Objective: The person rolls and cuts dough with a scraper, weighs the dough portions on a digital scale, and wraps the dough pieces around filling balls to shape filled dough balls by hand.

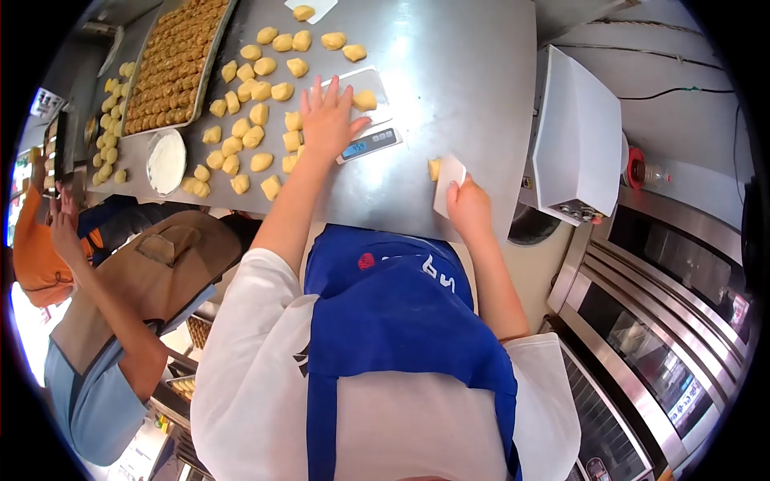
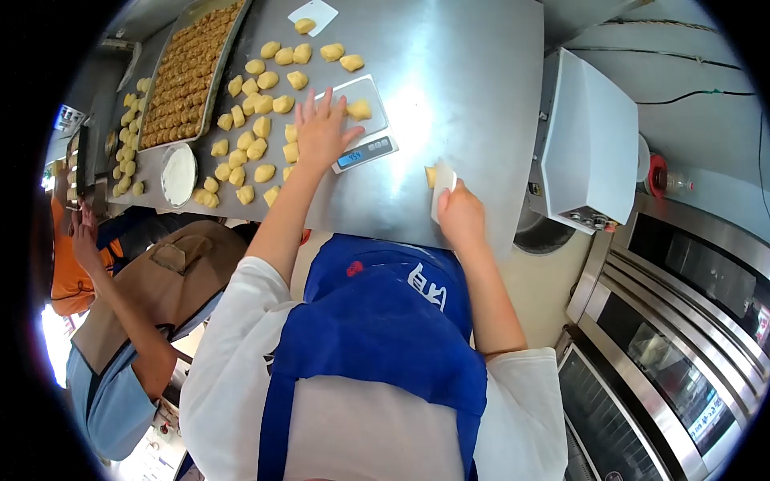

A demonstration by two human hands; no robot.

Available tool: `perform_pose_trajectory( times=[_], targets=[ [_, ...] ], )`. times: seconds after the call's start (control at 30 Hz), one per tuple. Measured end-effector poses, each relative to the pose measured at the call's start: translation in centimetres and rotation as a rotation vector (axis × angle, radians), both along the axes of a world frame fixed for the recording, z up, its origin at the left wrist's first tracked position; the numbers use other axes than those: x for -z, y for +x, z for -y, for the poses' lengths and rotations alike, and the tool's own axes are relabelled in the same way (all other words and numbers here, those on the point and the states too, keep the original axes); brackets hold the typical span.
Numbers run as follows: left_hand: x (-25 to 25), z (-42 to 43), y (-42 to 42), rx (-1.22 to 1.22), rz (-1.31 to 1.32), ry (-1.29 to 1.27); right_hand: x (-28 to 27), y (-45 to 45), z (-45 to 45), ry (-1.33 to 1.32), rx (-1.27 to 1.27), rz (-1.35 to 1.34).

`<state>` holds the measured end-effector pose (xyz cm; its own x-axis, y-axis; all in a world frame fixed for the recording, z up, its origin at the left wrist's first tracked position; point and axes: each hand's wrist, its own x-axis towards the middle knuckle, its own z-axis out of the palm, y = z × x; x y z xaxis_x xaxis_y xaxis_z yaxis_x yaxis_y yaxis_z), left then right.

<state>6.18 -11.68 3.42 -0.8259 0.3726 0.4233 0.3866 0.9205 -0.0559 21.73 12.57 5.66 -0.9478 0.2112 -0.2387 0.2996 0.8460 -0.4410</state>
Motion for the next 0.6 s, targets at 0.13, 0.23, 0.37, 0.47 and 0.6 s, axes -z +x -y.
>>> perform_pose_trajectory(
  times=[0.13,0.23,0.37,0.47,0.6],
  targets=[
    [2.6,-1.7,-0.5,0.053,0.012,0.005,0.8,-0.9,1.1,-0.011,-0.015,0.095],
    [2.5,-2.2,-0.6,0.218,0.236,0.173,1.5,-1.1,1.6,-0.02,0.011,0.1],
    [3.7,-5.2,3.5,0.534,0.502,0.269,1.9,-1.6,2.1,-0.004,0.01,0.125],
    [5.1,-6.4,6.9,0.51,0.552,0.366,2.2,-2.2,2.1,0.016,-0.034,0.185],
    [4.8,-6.0,8.5,0.422,0.695,0.439,2.4,-2.0,1.7,-0.074,-0.144,0.158]
  ],
)
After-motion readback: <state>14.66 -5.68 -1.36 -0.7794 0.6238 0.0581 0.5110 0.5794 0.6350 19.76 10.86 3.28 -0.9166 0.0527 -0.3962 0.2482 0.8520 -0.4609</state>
